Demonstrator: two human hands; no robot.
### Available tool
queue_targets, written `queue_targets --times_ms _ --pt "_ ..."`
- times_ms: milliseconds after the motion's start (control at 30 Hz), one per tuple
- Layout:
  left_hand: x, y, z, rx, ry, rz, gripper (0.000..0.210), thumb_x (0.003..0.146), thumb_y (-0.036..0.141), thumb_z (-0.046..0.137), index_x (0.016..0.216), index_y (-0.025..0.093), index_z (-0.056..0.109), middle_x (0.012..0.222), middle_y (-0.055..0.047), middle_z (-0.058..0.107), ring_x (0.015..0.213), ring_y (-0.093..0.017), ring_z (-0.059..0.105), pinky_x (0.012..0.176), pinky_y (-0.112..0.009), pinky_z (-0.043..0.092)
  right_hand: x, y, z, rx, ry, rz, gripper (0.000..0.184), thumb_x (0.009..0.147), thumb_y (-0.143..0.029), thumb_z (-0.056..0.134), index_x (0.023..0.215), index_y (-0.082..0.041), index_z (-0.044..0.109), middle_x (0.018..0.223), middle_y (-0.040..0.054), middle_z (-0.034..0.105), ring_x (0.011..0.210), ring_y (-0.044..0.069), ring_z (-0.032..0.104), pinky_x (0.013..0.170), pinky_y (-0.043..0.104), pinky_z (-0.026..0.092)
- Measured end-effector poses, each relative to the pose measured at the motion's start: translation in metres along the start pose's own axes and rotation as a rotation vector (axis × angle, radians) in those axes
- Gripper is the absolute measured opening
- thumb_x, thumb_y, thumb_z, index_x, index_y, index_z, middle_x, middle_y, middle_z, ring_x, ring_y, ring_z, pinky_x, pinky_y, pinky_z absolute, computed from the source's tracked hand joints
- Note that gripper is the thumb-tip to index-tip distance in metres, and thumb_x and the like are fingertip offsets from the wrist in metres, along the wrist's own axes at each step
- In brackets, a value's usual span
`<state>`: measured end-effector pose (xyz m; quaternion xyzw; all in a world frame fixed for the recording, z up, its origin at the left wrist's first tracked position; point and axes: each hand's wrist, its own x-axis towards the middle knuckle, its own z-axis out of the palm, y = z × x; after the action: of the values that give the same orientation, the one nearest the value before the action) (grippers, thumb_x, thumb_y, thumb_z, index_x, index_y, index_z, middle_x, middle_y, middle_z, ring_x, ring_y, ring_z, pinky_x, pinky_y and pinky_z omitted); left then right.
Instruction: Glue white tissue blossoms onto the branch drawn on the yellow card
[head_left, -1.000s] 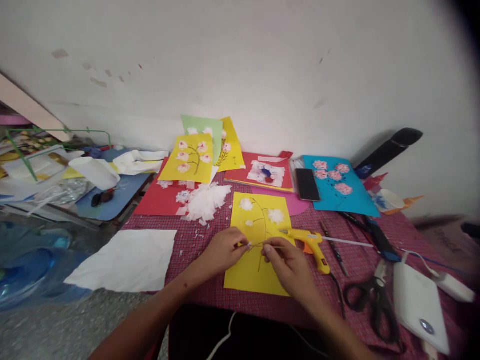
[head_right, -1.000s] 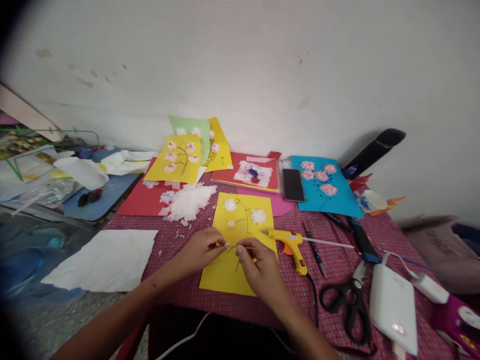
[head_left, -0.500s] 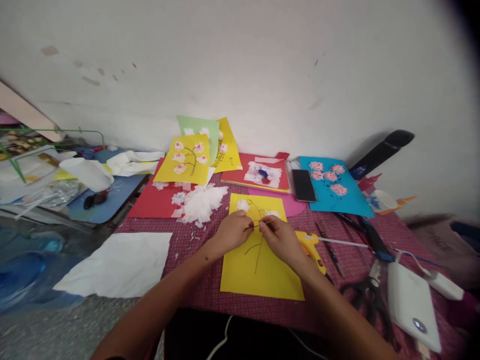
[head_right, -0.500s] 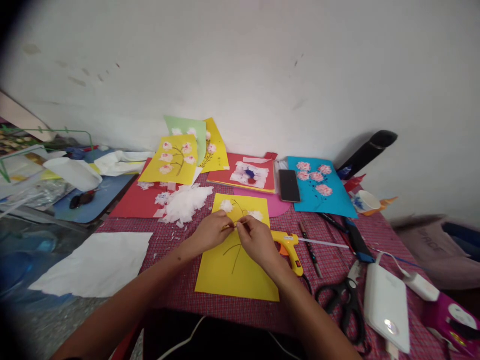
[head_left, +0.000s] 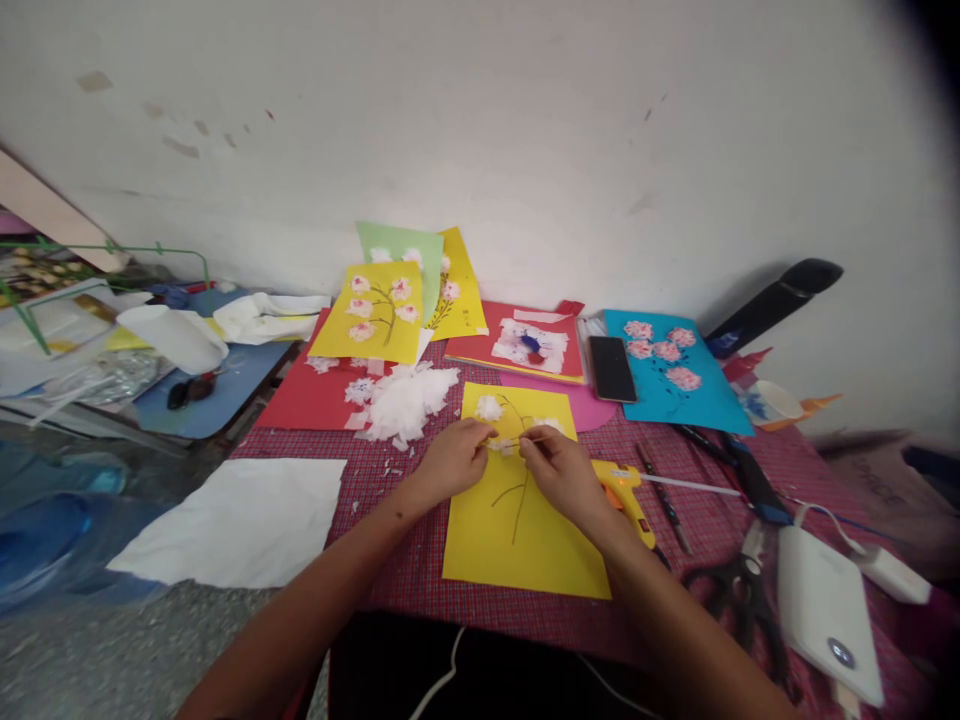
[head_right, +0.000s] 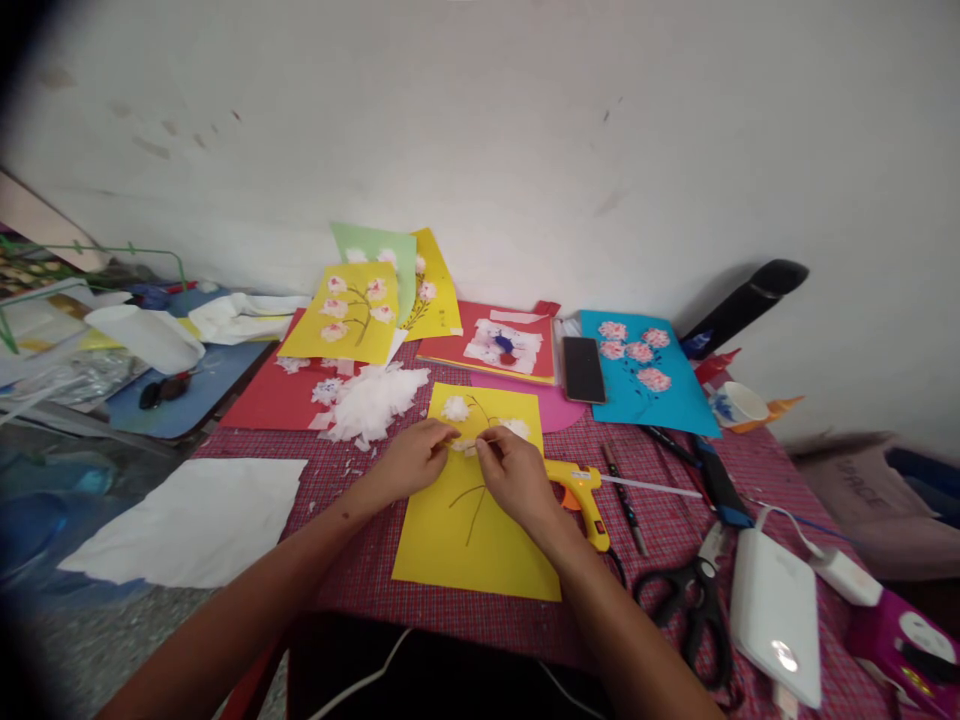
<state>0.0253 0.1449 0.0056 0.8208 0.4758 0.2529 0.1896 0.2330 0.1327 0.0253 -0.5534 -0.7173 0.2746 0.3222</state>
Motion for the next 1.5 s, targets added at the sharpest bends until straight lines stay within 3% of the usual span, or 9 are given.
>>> queue_targets --times_ms 433,700,867,1067,1167,1300,1500 --pt "-0.002 0.003 0.001 0.098 -0.019 0.032 0.03 0.084 0.012 0.054 0.111 0.016 0.065 0.104 -0.009 0.065 0.1 -0.023 0.061 0.092 -0.036 0.049 0.021 -0.022 -0.005 -0.282 -0.114 -0.094 0.02 0.092 -0.027 0.051 0.088 -0.02 0.069 0.082 0.0061 0.075 0.075 0.022 0.07 0.067 0.029 0.046" --pt "0.0 0.002 0.002 0.119 -0.035 0.03 0.032 0.084 0.013 0.054 0.114 0.016 0.064 0.105 -0.009 0.065 0.102 -0.024 0.061 0.093 -0.037 0.049 0.018 -0.015 -0.001 -0.219 -0.019 -0.072 0.02 0.092 -0.031 0.052 0.089 -0.021 0.069 0.084 0.0063 0.076 0.076 0.022 0.071 0.068 0.029 0.05" --pt "-0.005 0.011 -0.005 0.097 -0.04 0.003 0.032 0.086 0.012 0.054 0.117 0.015 0.062 0.107 -0.01 0.065 0.104 -0.024 0.061 0.095 -0.038 0.049 0.017 -0.017 -0.009 -0.161 0.055 -0.085 0.02 0.093 -0.034 0.053 0.087 -0.021 0.067 0.086 0.0067 0.076 0.077 0.022 0.071 0.07 0.03 0.051" --pt "-0.06 0.031 -0.03 0.095 -0.076 0.034 0.02 0.095 0.02 0.05 0.109 0.02 0.064 0.104 -0.006 0.065 0.098 -0.02 0.06 0.09 -0.034 0.048 -0.023 -0.035 -0.017 0.023 0.062 -0.066 0.019 0.094 -0.033 0.054 0.092 -0.02 0.068 0.084 0.0049 0.073 0.071 0.018 0.068 0.067 0.028 0.051" --pt "-0.082 0.015 -0.049 0.239 -0.014 -0.115 0.018 0.098 0.022 0.047 0.097 0.021 0.065 0.095 -0.005 0.065 0.092 -0.022 0.06 0.085 -0.035 0.047 -0.056 -0.043 -0.004 0.155 0.022 -0.036 0.017 0.095 -0.032 0.055 0.094 -0.02 0.068 0.086 0.0043 0.072 0.075 0.017 0.069 0.068 0.026 0.053" --pt "-0.088 -0.019 -0.068 0.4 0.133 -0.37 0.014 0.093 0.027 0.056 0.103 0.019 0.063 0.101 -0.009 0.064 0.097 -0.025 0.06 0.087 -0.037 0.046 -0.09 -0.046 0.021 0.236 -0.062 -0.069 0.014 0.096 -0.027 0.055 0.094 -0.021 0.068 0.086 0.0025 0.07 0.078 0.016 0.068 0.071 0.025 0.052" --pt "-0.077 -0.031 -0.067 0.502 0.098 -0.428 0.023 0.091 0.039 0.06 0.101 0.019 0.063 0.1 -0.01 0.064 0.098 -0.027 0.06 0.084 -0.036 0.046 -0.106 -0.041 0.035 0.287 -0.035 -0.058 0.013 0.095 -0.027 0.055 0.092 -0.021 0.067 0.079 0.0008 0.066 0.071 0.014 0.064 0.067 0.023 0.05"
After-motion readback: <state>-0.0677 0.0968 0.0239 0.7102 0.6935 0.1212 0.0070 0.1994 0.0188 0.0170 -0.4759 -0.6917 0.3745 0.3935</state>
